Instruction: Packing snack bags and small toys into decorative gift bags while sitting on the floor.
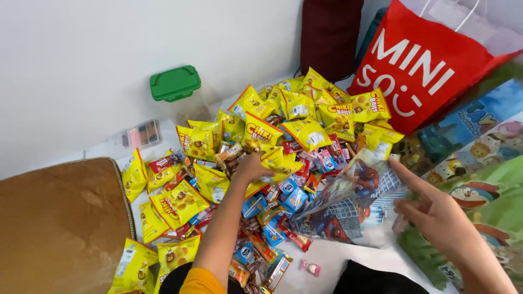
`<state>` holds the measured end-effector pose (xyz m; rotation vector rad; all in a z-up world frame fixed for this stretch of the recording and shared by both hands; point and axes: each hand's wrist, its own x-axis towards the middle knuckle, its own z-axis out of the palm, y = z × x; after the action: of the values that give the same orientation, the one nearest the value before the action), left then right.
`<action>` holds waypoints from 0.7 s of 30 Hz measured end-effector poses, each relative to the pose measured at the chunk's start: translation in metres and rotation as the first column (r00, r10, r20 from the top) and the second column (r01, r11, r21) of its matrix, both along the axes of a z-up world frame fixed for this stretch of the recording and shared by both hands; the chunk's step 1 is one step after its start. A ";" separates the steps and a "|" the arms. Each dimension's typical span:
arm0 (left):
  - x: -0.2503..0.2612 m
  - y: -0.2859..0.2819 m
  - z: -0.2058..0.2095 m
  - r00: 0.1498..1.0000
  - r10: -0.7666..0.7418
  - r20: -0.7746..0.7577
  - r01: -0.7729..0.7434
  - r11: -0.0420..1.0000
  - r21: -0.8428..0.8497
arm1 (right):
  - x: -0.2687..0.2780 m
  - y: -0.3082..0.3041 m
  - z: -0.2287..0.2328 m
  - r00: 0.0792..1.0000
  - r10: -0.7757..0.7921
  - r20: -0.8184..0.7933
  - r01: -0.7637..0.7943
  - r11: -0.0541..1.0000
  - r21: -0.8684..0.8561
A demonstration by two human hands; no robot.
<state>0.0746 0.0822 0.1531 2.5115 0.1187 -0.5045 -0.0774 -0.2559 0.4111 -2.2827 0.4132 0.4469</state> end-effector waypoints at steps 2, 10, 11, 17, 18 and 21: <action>-0.012 -0.002 0.025 0.997 0.076 -0.018 -0.078 0.981 -0.179 | -0.001 -0.006 -0.006 1.000 -0.013 0.000 0.013 1.000 -0.013; -0.060 -0.013 0.166 0.940 0.329 -0.093 -0.268 0.538 -0.799 | -0.005 -0.018 -0.015 0.996 0.071 0.056 -0.075 0.994 0.077; -0.063 -0.014 0.173 0.939 0.334 -0.080 -0.260 0.540 -0.801 | -0.008 -0.014 -0.010 0.995 0.076 0.070 -0.081 0.994 0.079; -0.093 -0.033 0.227 0.944 0.327 0.036 -0.064 0.291 -0.955 | -0.015 -0.009 -0.006 0.995 0.061 0.077 -0.067 0.995 0.069; -0.100 -0.042 0.236 0.936 0.346 0.071 -0.020 0.251 -0.968 | -0.017 -0.008 -0.004 0.995 0.080 0.067 -0.082 0.996 0.038; -0.117 -0.073 0.260 0.941 0.303 0.151 0.088 0.213 -0.973 | -0.025 -0.003 0.003 0.995 0.072 0.074 -0.078 0.993 0.093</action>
<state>-0.0422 0.0087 0.4130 1.2023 -0.1325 -0.0091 -0.1029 -0.2590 0.4141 -2.2189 0.2653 0.4133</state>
